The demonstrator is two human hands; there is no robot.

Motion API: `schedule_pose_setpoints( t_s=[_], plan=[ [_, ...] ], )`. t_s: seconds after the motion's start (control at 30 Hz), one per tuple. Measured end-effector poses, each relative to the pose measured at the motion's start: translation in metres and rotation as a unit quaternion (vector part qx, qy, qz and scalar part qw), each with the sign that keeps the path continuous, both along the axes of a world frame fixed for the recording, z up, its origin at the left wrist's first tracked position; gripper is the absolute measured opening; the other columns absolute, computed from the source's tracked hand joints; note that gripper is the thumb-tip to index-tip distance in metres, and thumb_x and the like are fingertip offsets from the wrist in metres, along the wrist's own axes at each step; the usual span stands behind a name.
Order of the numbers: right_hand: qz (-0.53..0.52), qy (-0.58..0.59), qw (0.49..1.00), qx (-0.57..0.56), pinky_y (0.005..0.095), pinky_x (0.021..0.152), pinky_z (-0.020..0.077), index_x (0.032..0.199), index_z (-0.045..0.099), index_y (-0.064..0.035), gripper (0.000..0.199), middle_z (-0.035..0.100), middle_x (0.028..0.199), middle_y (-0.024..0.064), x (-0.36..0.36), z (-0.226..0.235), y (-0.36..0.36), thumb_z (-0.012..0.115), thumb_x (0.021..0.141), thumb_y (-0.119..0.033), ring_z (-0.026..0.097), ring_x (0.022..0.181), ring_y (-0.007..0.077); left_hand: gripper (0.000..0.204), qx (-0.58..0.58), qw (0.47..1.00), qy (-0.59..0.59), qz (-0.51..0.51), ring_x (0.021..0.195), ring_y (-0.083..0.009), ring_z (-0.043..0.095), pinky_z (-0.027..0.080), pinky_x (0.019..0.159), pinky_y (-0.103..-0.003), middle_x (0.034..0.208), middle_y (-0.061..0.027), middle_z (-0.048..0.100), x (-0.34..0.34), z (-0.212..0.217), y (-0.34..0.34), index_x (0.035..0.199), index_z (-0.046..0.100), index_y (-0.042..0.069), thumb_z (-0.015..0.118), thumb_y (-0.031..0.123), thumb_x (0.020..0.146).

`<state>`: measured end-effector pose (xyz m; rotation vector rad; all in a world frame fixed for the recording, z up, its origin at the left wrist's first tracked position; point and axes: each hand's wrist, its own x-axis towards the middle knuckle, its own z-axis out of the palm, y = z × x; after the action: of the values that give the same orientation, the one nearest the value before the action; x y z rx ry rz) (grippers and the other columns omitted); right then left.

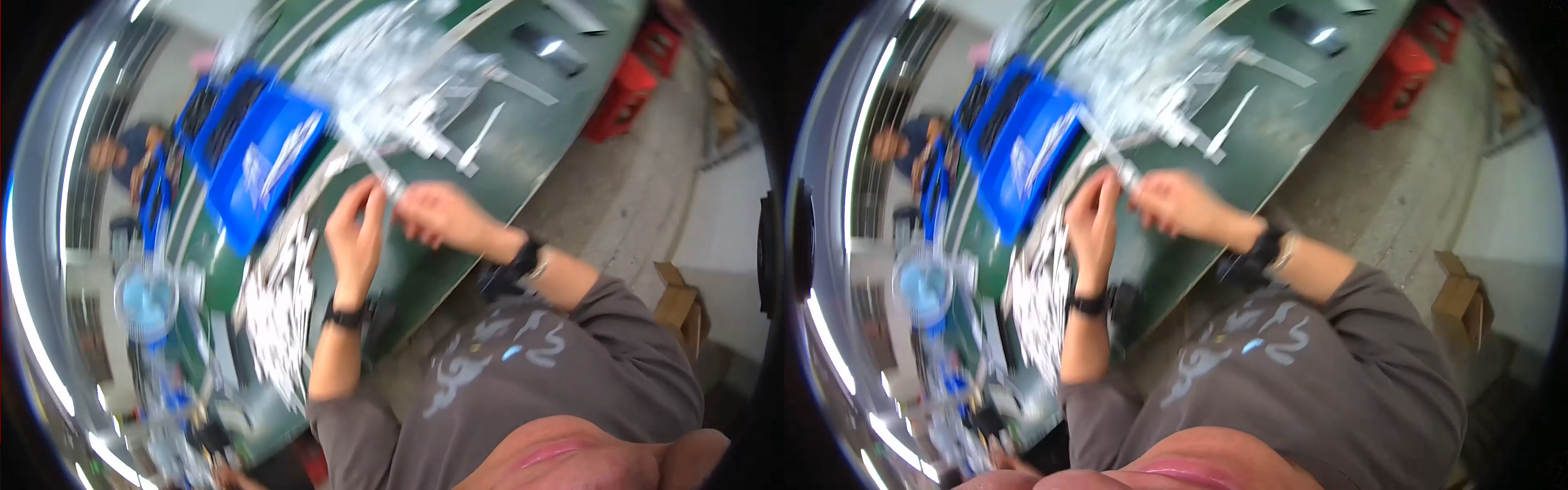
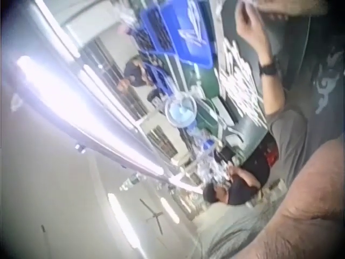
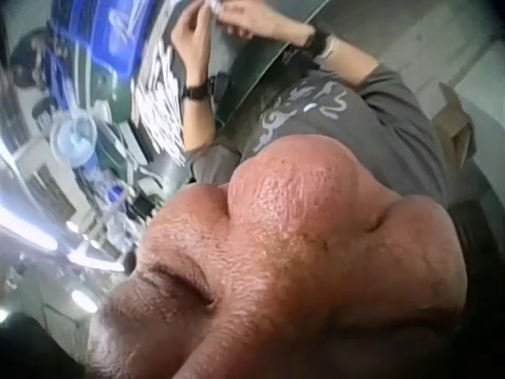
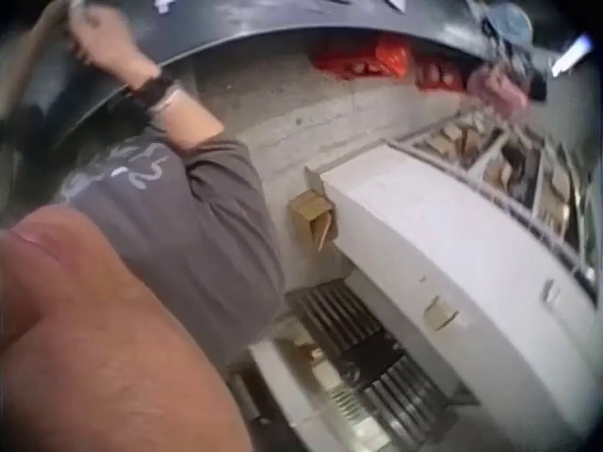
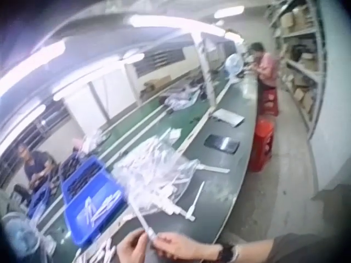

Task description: The person picks up a white plastic part and a wire, inserts the wire into the part, and then presses a second white plastic part onto the first to enclose the wire.

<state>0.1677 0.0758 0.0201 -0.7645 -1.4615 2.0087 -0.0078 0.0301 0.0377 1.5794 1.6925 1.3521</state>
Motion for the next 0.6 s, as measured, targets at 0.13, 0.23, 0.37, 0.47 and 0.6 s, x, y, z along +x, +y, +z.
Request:
schedule_pose_setpoints(
  t_s=[0.13, 0.23, 0.37, 0.47, 0.6],
  plan=[
    [0.002, 0.001, 0.999, 0.046, 0.0260, 0.052, 0.0462, 0.091, 0.064, -0.0075, 0.032, 0.065, 0.072, 0.0003, -0.003, -0.028, -0.008, 0.054, 0.102, -0.036, 0.058, 0.061, 0.0085, 0.019, -0.118, 0.983, -0.126, -0.056, 0.077, -0.0057, 0.057, 0.046, 0.068, -0.021, 0.086, -0.0002, 0.066, 0.001, -0.012, 0.000, 0.109, 0.070, -0.002, 0.066, 0.013, 0.098],
    [-0.012, -0.046, 0.994, 0.095, 0.0296, 0.055, 0.0476, 0.090, 0.065, -0.0072, 0.033, 0.065, 0.071, 0.0019, 0.002, -0.035, -0.006, 0.054, 0.101, -0.036, 0.061, 0.061, 0.0125, 0.018, -0.118, 0.976, -0.164, -0.080, 0.073, -0.0055, 0.056, 0.044, 0.064, -0.021, 0.083, 0.0004, 0.066, 0.001, -0.021, 0.000, 0.105, 0.071, -0.002, 0.066, 0.014, 0.097],
    [-0.005, -0.058, 0.969, 0.241, 0.0356, 0.062, 0.0502, 0.090, 0.066, -0.0067, 0.029, 0.068, 0.075, 0.0087, 0.006, -0.047, -0.015, 0.058, 0.099, -0.033, 0.065, 0.066, 0.0225, 0.021, -0.164, 0.984, 0.049, -0.047, 0.067, -0.0070, 0.057, 0.045, 0.059, -0.023, 0.076, -0.0004, 0.066, -0.013, -0.030, 0.003, 0.098, 0.071, -0.004, 0.068, 0.017, 0.096],
    [-0.043, -0.045, 0.961, 0.270, 0.0353, 0.067, 0.0523, 0.096, 0.070, -0.0064, 0.020, 0.070, 0.082, 0.0123, 0.012, -0.048, -0.018, 0.062, 0.097, -0.025, 0.068, 0.072, 0.0230, 0.023, -0.142, 0.968, 0.193, -0.069, 0.068, -0.0226, 0.067, 0.051, 0.063, -0.034, 0.077, -0.0143, 0.069, -0.010, -0.039, 0.013, 0.097, 0.072, 0.003, 0.066, 0.025, 0.094],
    [-0.006, -0.091, 0.973, 0.212, 0.0216, 0.060, 0.0447, 0.097, 0.069, -0.0026, 0.017, 0.062, 0.074, -0.0015, 0.011, -0.043, -0.015, 0.058, 0.100, -0.014, 0.055, 0.066, 0.0051, 0.022, -0.124, 0.966, 0.223, -0.032, 0.079, -0.0341, 0.069, 0.053, 0.069, -0.040, 0.085, -0.0153, 0.071, -0.019, -0.030, 0.007, 0.099, 0.073, 0.008, 0.069, 0.027, 0.089]
  ],
)
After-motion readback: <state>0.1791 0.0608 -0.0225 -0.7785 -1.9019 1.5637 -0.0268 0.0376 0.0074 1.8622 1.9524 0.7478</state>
